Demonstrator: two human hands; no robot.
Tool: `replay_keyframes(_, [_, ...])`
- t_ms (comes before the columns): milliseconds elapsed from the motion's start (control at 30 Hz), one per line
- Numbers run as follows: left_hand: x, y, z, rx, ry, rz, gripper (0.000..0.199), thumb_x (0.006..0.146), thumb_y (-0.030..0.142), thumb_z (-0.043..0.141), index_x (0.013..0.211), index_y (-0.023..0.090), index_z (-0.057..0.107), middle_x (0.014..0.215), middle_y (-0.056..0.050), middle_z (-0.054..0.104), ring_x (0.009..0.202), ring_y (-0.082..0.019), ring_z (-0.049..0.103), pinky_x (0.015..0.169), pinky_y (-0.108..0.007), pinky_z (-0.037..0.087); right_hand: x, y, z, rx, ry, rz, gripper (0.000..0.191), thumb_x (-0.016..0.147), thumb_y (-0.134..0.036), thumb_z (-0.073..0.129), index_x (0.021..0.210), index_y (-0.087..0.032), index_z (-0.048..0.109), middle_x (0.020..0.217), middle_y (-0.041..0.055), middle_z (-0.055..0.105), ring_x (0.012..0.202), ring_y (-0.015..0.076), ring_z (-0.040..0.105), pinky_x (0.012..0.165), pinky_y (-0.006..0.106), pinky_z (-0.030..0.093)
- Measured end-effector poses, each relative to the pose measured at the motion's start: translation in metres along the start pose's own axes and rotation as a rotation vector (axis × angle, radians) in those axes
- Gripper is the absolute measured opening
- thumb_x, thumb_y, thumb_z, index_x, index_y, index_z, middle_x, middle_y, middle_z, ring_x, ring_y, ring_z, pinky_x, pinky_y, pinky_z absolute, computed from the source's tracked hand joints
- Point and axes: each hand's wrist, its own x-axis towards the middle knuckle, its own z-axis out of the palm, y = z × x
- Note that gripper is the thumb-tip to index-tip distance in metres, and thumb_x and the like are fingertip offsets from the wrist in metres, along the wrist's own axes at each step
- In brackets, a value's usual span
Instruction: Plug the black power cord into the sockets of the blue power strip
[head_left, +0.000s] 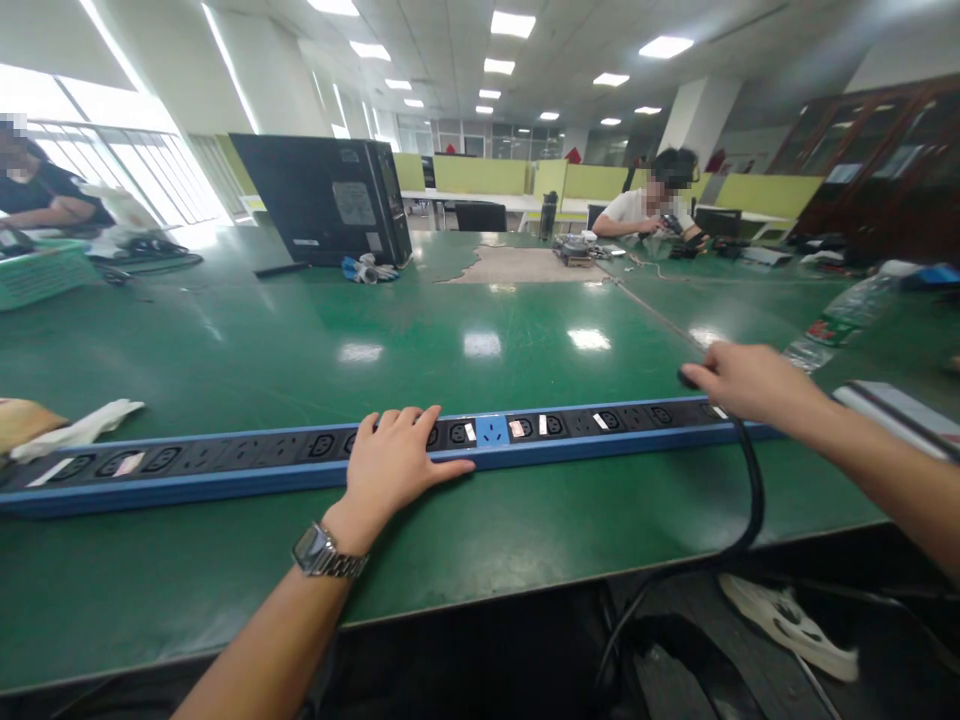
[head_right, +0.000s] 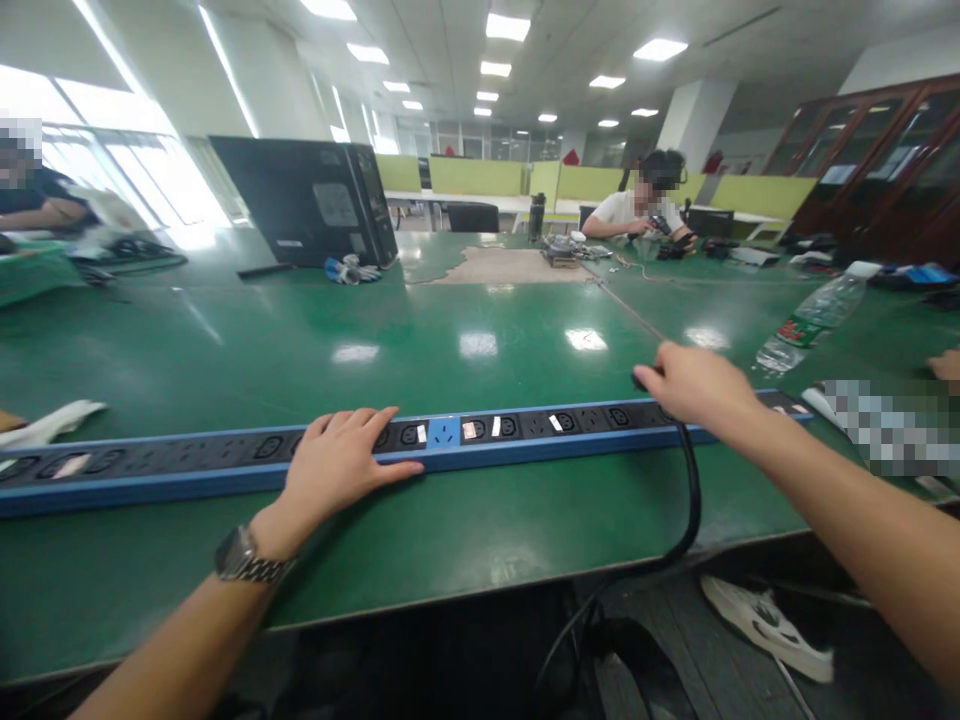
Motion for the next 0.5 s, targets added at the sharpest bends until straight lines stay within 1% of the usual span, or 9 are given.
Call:
replay_keyframes(33, [-0.001, 0.000, 0.001, 0.007, 0.010, 0.000, 0.085, 0.071, 0.080, 0.051, 0.131, 0.019, 0.053, 0.120, -0.012, 0.064, 0.113, -0.033, 0.055, 0.099, -0.048, 0.034, -0.003, -0.010, -0.020, 0.073, 0.100, 0.024, 0.038, 0.089, -0.050, 0.044, 0.084, -0.017, 0.061, 0.075, 0.0137, 0.066, 0.070, 0.0257, 0.062, 0.063, 0.037, 0.041])
replay_keyframes(67, [-0.002, 0.000, 0.001, 0.013, 0.022, 0.002, 0.085, 0.071, 0.080, 0.051, 0.130, 0.019, 0.054, 0.118, -0.012, 0.064, 0.112, -0.033, 0.055, 0.098, -0.047, 0.034, -0.008, -0.024, -0.039, 0.188, 0.157, 0.013, 0.038, 0.088, -0.052, 0.047, 0.088, -0.017, 0.062, 0.072, 0.0111, 0.066, 0.065, 0.0220, 0.061, 0.063, 0.035, 0.042])
replay_keyframes(100, [-0.003, 0.002, 0.002, 0.016, 0.035, 0.006, 0.084, 0.071, 0.080, 0.051, 0.129, 0.019, 0.054, 0.117, -0.012, 0.065, 0.111, -0.033, 0.055, 0.098, -0.047, 0.035, -0.014, -0.039, -0.056, 0.310, 0.172, -0.002, 0.037, 0.087, -0.052, 0.049, 0.094, -0.018, 0.062, 0.068, 0.0075, 0.066, 0.060, 0.0190, 0.060, 0.062, 0.033, 0.042])
replay_keyframes(167, [-0.004, 0.004, 0.003, 0.012, 0.075, 0.008, 0.083, 0.072, 0.079, 0.051, 0.127, 0.018, 0.056, 0.115, -0.012, 0.066, 0.109, -0.032, 0.056, 0.097, -0.046, 0.035, -0.028, -0.073, -0.077, 0.462, 0.062, -0.113, 0.037, 0.086, -0.052, 0.050, 0.102, -0.021, 0.063, 0.063, 0.0026, 0.064, 0.055, 0.0160, 0.058, 0.059, 0.030, 0.042])
replay_keyframes(200, [-0.005, 0.004, 0.004, 0.006, 0.094, 0.008, 0.082, 0.072, 0.079, 0.052, 0.126, 0.018, 0.056, 0.115, -0.012, 0.066, 0.109, -0.032, 0.056, 0.097, -0.045, 0.035, -0.034, -0.090, -0.080, 0.460, -0.017, -0.178, 0.035, 0.085, -0.051, 0.051, 0.099, -0.021, 0.065, 0.063, 0.0021, 0.064, 0.056, 0.0161, 0.058, 0.059, 0.030, 0.042])
replay_keyframes(267, [-0.007, 0.004, 0.004, -0.015, 0.115, 0.006, 0.079, 0.072, 0.078, 0.053, 0.125, 0.019, 0.057, 0.116, -0.011, 0.066, 0.110, -0.030, 0.056, 0.098, -0.043, 0.035, -0.042, -0.119, -0.073, 0.379, -0.105, -0.333, 0.030, 0.084, -0.046, 0.053, 0.092, -0.022, 0.068, 0.071, 0.0037, 0.068, 0.065, 0.0181, 0.061, 0.062, 0.029, 0.042])
replay_keyframes(333, [-0.008, 0.004, 0.005, -0.037, 0.120, 0.001, 0.079, 0.071, 0.079, 0.053, 0.124, 0.021, 0.058, 0.116, -0.010, 0.066, 0.111, -0.029, 0.055, 0.099, -0.042, 0.035, -0.039, -0.134, -0.056, 0.250, -0.124, -0.400, 0.026, 0.082, -0.044, 0.054, 0.085, -0.022, 0.068, 0.081, 0.0058, 0.071, 0.075, 0.0211, 0.063, 0.064, 0.029, 0.042])
replay_keyframes(400, [-0.008, 0.003, 0.005, -0.050, 0.122, -0.007, 0.079, 0.069, 0.081, 0.052, 0.123, 0.023, 0.058, 0.115, -0.009, 0.066, 0.112, -0.029, 0.055, 0.099, -0.042, 0.035, -0.027, -0.136, -0.037, 0.148, -0.137, -0.395, 0.026, 0.080, -0.043, 0.054, 0.082, -0.021, 0.069, 0.087, 0.0074, 0.072, 0.081, 0.0230, 0.064, 0.064, 0.030, 0.042])
replay_keyframes(500, [-0.008, 0.003, 0.005, -0.057, 0.121, -0.015, 0.079, 0.069, 0.082, 0.051, 0.122, 0.024, 0.059, 0.115, -0.009, 0.066, 0.111, -0.030, 0.056, 0.099, -0.043, 0.034, -0.007, -0.125, -0.014, 0.099, -0.188, -0.368, 0.030, 0.081, -0.043, 0.051, 0.082, -0.020, 0.069, 0.089, 0.0084, 0.073, 0.083, 0.0228, 0.066, 0.066, 0.029, 0.043])
